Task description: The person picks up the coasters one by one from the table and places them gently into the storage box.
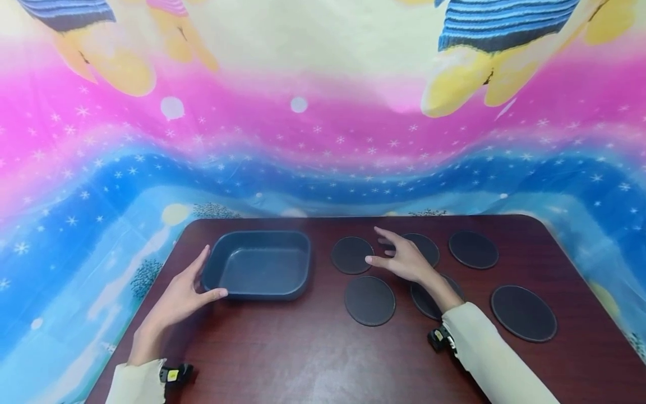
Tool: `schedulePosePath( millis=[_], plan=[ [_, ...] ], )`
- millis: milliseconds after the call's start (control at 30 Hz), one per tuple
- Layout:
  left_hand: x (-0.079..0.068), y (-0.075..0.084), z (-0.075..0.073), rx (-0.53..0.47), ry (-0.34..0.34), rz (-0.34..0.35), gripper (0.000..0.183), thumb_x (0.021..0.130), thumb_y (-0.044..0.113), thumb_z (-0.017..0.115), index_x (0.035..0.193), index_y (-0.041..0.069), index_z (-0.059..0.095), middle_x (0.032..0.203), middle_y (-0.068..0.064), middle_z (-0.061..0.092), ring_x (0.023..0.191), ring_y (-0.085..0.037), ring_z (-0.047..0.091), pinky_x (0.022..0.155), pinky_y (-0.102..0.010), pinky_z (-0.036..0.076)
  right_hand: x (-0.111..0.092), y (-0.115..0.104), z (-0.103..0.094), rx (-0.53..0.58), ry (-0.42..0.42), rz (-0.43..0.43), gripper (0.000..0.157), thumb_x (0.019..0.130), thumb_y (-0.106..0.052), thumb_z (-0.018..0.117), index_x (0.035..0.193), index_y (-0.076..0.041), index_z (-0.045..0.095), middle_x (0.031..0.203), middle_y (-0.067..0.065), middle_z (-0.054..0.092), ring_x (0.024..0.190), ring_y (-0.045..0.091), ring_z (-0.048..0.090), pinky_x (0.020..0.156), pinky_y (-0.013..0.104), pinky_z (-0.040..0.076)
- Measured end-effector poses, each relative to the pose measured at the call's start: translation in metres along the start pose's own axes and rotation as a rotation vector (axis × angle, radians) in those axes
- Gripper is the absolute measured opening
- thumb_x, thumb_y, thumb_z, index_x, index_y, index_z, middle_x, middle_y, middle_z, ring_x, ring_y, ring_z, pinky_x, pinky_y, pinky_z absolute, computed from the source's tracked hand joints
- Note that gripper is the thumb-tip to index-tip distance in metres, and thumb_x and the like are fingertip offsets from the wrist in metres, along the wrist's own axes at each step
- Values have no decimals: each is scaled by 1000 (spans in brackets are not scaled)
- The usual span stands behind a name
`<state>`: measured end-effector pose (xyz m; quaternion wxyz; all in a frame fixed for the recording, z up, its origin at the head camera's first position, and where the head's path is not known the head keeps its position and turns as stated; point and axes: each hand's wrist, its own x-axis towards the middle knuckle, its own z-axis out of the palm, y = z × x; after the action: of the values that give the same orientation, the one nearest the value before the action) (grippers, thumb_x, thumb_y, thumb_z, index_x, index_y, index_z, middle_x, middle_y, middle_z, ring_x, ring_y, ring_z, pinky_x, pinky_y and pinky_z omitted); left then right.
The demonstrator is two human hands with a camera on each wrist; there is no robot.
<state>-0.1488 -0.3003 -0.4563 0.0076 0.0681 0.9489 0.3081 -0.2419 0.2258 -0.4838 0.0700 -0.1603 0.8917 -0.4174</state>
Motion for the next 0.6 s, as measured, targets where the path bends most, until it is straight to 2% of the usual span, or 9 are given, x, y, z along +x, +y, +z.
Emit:
schedulePosePath(
  millis=[200, 300, 333, 433, 533, 600],
  plan=[
    [1, -3, 1, -2, 2, -7, 119, 92, 52, 83, 175, 15, 5, 178, -23, 23, 155, -50, 42, 114, -70, 46, 8, 0, 3, 21, -12, 9, 89, 99, -43, 78, 169, -11, 34, 164, 26, 48, 141, 50, 58, 114, 65, 48],
    [1, -5, 2, -1, 3, -10, 119, 92, 51, 84, 175, 14, 7, 174, -24, 32, 132, -42, 64, 107, -65, 54, 10, 0, 4, 34, -26, 14, 89, 99, -43, 78, 169, -12, 34, 165, 25, 47, 141, 50, 58, 115, 65, 47],
    [1, -5, 2, -6, 1, -11, 119, 92, 51, 84, 175, 13, 8, 170, -25, 40, 122, -37, 69, 103, -61, 57, 11, 0, 4, 37, -30, 16, 88, 99, -44, 78, 169, -12, 35, 165, 25, 47, 142, 50, 58, 116, 65, 47],
    [1, -7, 3, -26, -1, -20, 119, 91, 51, 85, 175, 13, 9, 155, -25, 57, 97, -21, 72, 90, -50, 62, 14, -1, 5, 36, -39, 16, 87, 100, -44, 77, 169, -11, 35, 165, 25, 47, 141, 49, 59, 116, 65, 47],
    [0, -10, 3, -55, -11, -31, 119, 91, 50, 86, 175, 13, 10, 146, -25, 64, 101, -24, 77, 87, -44, 64, 17, -1, 5, 33, -44, 16, 85, 100, -44, 76, 168, -9, 37, 164, 25, 49, 141, 48, 59, 116, 64, 47],
    [0, -11, 4, -65, -14, -36, 118, 91, 50, 85, 175, 13, 11, 150, -25, 62, 111, -30, 78, 90, -45, 65, 19, -2, 5, 27, -48, 12, 84, 101, -44, 76, 167, -8, 38, 164, 24, 49, 142, 46, 58, 116, 63, 48]
  ],
)
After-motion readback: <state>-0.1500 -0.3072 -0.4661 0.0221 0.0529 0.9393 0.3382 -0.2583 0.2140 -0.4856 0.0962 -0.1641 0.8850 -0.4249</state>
